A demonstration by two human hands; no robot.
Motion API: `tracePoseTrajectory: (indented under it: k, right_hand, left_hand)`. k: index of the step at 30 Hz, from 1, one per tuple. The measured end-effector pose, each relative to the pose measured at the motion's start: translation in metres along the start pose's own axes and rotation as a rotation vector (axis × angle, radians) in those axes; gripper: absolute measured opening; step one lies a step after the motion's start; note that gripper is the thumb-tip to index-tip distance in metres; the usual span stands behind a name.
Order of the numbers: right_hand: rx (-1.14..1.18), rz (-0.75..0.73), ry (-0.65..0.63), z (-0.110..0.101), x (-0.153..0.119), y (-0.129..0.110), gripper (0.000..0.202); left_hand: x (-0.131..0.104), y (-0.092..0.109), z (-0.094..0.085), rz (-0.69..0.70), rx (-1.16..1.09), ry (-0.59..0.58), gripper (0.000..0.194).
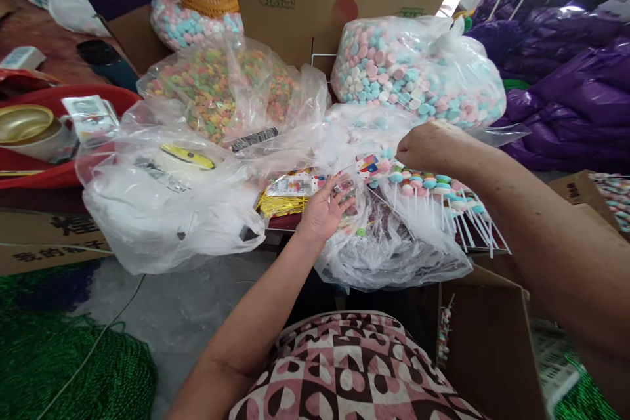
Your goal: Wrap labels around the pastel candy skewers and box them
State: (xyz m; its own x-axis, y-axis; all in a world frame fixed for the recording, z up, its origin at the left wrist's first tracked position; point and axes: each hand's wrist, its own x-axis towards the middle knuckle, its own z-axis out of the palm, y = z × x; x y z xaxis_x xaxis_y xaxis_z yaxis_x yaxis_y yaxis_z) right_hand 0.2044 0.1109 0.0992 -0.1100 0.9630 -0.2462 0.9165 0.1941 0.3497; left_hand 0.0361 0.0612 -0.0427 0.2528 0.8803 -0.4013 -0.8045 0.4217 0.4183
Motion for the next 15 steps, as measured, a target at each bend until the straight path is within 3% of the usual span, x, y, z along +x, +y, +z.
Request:
tracePoseTrajectory:
  k: [8,15]
  right_hand:
    - [-0.031,0.009,-0.022,-0.001,0.006,-0.003,0.032]
    - [0.007,-0.006,0.101,0.031,0.035,0.008,0.024]
  left_hand:
    - [-0.002,0.001,0.002,0.003,0.002,0.009,0.012]
    - [0.001,-0.001,-0.001,0.015,0.009,-0.007,0.016]
